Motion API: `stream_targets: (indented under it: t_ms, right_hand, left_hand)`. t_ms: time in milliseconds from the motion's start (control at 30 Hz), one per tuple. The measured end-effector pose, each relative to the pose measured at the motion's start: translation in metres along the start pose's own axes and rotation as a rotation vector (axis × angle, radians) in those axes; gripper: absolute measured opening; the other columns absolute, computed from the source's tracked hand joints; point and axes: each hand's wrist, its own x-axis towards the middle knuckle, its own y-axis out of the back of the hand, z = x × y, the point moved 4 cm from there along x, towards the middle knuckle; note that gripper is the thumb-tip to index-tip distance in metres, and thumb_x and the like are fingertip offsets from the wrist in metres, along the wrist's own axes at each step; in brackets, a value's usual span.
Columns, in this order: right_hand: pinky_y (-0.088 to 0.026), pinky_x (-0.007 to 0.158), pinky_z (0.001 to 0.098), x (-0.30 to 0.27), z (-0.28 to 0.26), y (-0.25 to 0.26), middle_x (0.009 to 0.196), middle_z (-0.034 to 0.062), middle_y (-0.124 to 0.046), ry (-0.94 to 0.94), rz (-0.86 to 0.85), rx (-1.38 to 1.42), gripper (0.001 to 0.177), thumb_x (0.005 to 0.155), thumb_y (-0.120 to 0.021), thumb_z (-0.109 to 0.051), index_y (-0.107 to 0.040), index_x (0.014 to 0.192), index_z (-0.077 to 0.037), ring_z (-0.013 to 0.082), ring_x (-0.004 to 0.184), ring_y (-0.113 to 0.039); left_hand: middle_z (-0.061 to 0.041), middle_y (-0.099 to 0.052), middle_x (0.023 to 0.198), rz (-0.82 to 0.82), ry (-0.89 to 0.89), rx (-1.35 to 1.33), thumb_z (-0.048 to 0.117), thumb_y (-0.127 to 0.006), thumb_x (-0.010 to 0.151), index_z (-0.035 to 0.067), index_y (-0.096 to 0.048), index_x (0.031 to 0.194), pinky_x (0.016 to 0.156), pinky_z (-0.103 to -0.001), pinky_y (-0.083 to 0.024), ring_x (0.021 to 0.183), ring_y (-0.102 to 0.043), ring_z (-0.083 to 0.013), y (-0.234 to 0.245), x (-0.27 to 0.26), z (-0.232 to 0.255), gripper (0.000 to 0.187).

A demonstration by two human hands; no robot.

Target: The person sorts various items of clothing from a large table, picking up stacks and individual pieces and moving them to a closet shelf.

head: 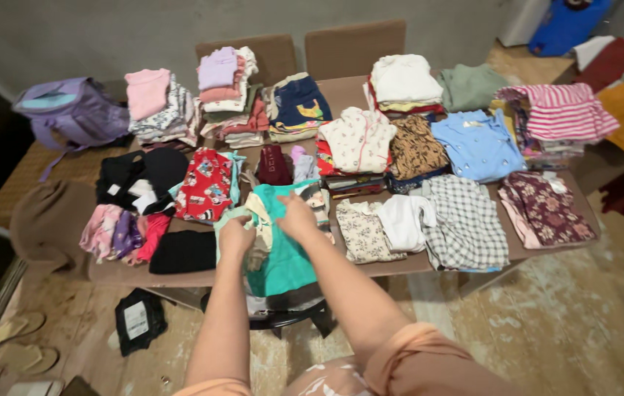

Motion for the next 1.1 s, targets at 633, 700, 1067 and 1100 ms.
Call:
stream_targets:
  t_ms: [633, 700, 1067, 1100]
  right_hand:
    - [-0.043, 0.112, 0.0500, -0.048, 0.045, -0.007, 0.158, 0.0277, -0.026, -0.530, -0.210, -0.098, 0.077, 0.077, -0.077, -0.013, -0.043, 0.145, -0.009, 0.0461, 0.143, -0.037]
    - [-0.041, 0.112, 0.0541, -0.048, 0.043, -0.006, 0.160, 0.0248, -0.026, -0.570, -0.241, -0.085, 0.077, 0.078, -0.077, -0.015, -0.044, 0.148, -0.014, 0.0436, 0.146, -0.034]
    - [-0.026, 0.122, 0.0553, -0.031, -0.027, 0.004, 0.176, 0.0146, -0.008, 0.167, -0.123, -0.156, 0.094, 0.080, -0.075, -0.020, -0.034, 0.159, -0.050, 0.0367, 0.159, -0.019]
    - [-0.026, 0.122, 0.0553, -0.032, -0.030, 0.008, 0.176, 0.0146, -0.008, 0.169, -0.123, -0.153, 0.094, 0.080, -0.075, -0.020, -0.034, 0.159, -0.050, 0.0367, 0.159, -0.019]
  left_hand:
    - [-0.023, -0.075, 0.104, -0.153, -0.030, 0.109, 0.027, -0.075, 0.077, 0.018, -0.080, 0.116, 0.093, -0.047, -0.056, 0.100, -0.071, -0.0410, -0.042, 0.015, -0.019, 0.040]
    - [-0.023, -0.075, 0.109, -0.180, -0.005, 0.140, 0.028, -0.074, 0.081, 0.019, -0.079, 0.120, 0.097, -0.046, -0.055, 0.105, -0.071, -0.0401, -0.040, 0.015, -0.016, 0.041]
    - [-0.022, -0.020, 0.167, 0.053, -0.057, 0.094, 0.021, -0.075, 0.079, 0.029, -0.050, 0.157, 0.107, -0.081, -0.027, 0.150, -0.018, -0.0532, 0.000, -0.006, 0.046, 0.083]
    - [-0.020, -0.017, 0.170, -0.018, -0.006, 0.158, 0.025, -0.077, 0.080, 0.033, -0.056, 0.149, 0.109, -0.078, -0.026, 0.152, -0.015, -0.0530, 0.001, -0.009, 0.045, 0.073]
